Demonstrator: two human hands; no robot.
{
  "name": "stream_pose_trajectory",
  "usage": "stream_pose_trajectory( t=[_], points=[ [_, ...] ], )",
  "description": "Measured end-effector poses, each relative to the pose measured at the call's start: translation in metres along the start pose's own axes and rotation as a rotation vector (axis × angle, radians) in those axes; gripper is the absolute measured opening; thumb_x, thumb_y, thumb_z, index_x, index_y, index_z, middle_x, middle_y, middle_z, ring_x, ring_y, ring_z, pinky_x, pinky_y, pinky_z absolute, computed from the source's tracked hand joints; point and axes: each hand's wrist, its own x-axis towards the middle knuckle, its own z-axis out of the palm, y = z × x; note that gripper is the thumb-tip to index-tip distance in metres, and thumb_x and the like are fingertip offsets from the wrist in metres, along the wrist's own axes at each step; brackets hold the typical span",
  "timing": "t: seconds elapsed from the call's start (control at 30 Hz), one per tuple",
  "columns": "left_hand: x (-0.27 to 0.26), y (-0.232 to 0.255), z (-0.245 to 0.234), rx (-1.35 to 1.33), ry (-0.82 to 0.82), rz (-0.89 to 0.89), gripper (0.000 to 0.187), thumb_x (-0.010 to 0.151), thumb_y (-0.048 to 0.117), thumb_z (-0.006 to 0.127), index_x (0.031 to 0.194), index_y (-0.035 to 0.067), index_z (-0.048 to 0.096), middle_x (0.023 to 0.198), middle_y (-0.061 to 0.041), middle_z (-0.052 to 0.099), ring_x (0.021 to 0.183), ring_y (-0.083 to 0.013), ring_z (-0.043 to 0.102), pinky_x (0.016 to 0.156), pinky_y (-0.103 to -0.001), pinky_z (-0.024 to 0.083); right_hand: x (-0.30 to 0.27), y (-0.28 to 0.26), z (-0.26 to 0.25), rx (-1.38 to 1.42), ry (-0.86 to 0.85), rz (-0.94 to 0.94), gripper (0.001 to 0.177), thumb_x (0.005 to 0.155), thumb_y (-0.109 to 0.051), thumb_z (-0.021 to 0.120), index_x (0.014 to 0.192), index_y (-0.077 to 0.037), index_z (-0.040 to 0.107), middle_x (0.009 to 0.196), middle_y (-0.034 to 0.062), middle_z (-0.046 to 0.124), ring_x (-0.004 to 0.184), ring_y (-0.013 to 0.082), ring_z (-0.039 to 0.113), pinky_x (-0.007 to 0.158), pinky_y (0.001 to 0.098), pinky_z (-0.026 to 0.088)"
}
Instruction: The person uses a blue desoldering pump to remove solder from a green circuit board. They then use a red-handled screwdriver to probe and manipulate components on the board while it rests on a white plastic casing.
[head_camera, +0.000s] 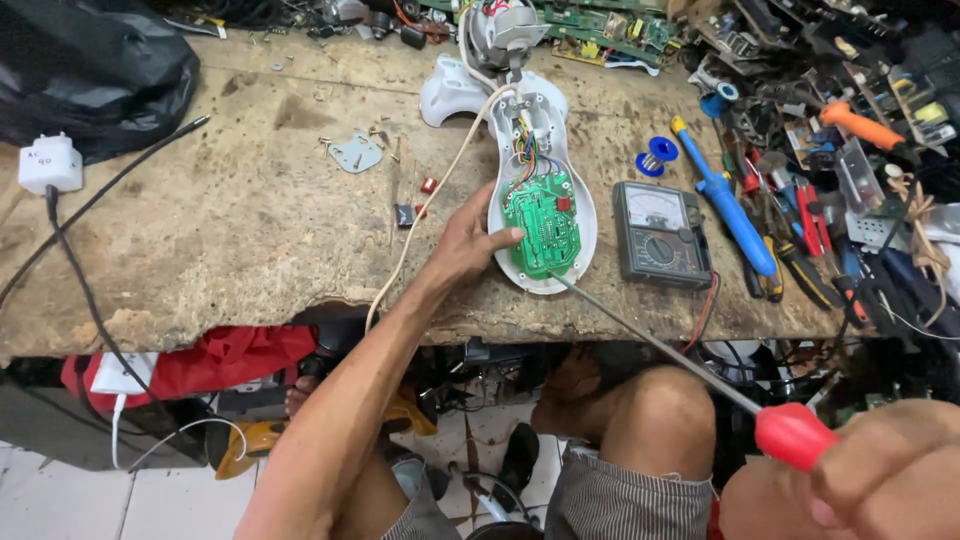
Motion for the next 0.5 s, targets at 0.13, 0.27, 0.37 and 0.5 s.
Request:
stream_pose_trajectory(
  t=[0.13, 0.27, 0.37, 0.5],
  points=[
    [-0.005, 0.007, 0.000, 0.032, 0.036, -0.113, 0.089, 0.075, 0.041, 0.073, 0.153, 0.016, 0.041, 0.146, -0.016, 0.062, 0.134, -0.0338, 0.061, 0.110, -0.061, 0.049, 0.020, -0.045, 0.062, 0.016, 0.344, -0.066, 0.042, 0.081, -0.004, 0.043, 0.053, -0.016, 0.014, 0.052, -0.0051, 0.008, 0.044, 0.0084, -0.001, 0.041, 0.0352, 0.001],
    [-0.007, 0.002, 0.000, -0.097, 0.007, 0.005, 0.084, 0.080, 0.028, 0.077, 0.151, 0.005, 0.040, 0.142, -0.016, 0.063, 0.129, -0.0295, 0.064, 0.108, -0.049, 0.055, 0.018, -0.045, 0.094, 0.004, 0.664, -0.245, 0.030, 0.078, 0.008, 0.021, 0.073, -0.018, 0.008, 0.066, -0.0042, 0.007, 0.051, 0.0087, 0.009, 0.041, 0.0241, 0.007],
    [-0.010, 0.009, 0.002, -0.032, 0.024, -0.035, 0.083, 0.081, 0.030, 0.075, 0.153, 0.008, 0.039, 0.144, -0.017, 0.062, 0.131, -0.0312, 0.063, 0.109, -0.053, 0.053, 0.018, -0.041, 0.055, 0.099, 0.428, -0.057, 0.042, 0.075, 0.021, 0.031, 0.066, -0.015, 0.013, 0.061, -0.0034, 0.012, 0.041, 0.0085, 0.011, 0.034, 0.0241, 0.007],
    [-0.009, 0.004, 0.001, 0.025, 0.044, -0.056, 0.084, 0.083, 0.033, 0.072, 0.155, 0.010, 0.036, 0.147, -0.018, 0.059, 0.135, -0.0328, 0.059, 0.111, -0.058, 0.049, 0.032, -0.043, 0.044, 0.894, 0.212, -0.264, 0.041, 0.073, -0.014, 0.063, 0.057, -0.018, 0.025, 0.046, -0.0042, 0.022, 0.038, 0.0129, 0.011, 0.027, 0.0302, 0.020]
  ],
)
